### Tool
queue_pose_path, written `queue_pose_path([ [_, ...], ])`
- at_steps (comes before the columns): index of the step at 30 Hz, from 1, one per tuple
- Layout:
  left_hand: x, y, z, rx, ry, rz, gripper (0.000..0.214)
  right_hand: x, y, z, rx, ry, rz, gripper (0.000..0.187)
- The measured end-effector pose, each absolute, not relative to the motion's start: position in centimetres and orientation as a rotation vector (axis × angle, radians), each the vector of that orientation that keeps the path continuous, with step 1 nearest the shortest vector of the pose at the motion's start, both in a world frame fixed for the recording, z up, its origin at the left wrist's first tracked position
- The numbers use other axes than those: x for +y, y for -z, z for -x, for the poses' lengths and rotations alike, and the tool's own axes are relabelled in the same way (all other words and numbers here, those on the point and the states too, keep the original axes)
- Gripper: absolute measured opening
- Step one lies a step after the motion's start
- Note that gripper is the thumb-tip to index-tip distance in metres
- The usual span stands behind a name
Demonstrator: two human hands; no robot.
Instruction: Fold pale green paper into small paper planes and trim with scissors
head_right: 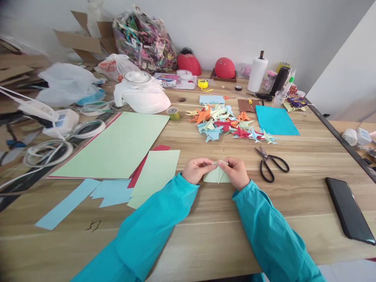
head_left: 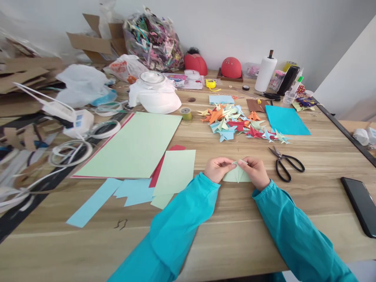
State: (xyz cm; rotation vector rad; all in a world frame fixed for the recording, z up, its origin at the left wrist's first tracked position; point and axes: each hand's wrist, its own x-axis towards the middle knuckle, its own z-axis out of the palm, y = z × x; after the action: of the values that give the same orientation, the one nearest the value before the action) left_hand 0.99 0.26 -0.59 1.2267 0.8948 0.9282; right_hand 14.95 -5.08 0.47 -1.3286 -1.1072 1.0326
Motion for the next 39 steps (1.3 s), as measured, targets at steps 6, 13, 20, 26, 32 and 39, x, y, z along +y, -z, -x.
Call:
queue_pose_path([
  [6,0.25,0.5,-0.85,0.899,-0.924,-1.333,0.026,-5.2,-0.4,-14.89,-1.148,-1.012,1.335,0.033],
  [13,0.05,0.4,-0.73,0.886,-0.849,-1.317,0.021,-5.12,-0.43,-14.89,-1.174,-1.005,1.261,0.029],
  [20,0.12,-0.06,-0.65,0.849,-0.824,-1.379,0.022,-5.18,-0.34,-14.93,-1.206,-1.011,1.304,0.031],
  [26,-0.04,-0.11,-0.69,0.856,-0.83,-1.471,0.021,-5.06,-0.3,-15.02,-1.217,-1.052,1.278,0.034],
  [32,-0.04,-0.24,-0.71,0.875,-0.844,-1.452,0.021,-5.02,-0.23,-14.83,-1.155,-1.065,1.274,0.034],
  [39,-0.34,0.05,-1.06,0.834,-0.903,-1.279,0.038,-4.86,-0.13,-14.95,-1.05,-0.974,1.317,0.032],
])
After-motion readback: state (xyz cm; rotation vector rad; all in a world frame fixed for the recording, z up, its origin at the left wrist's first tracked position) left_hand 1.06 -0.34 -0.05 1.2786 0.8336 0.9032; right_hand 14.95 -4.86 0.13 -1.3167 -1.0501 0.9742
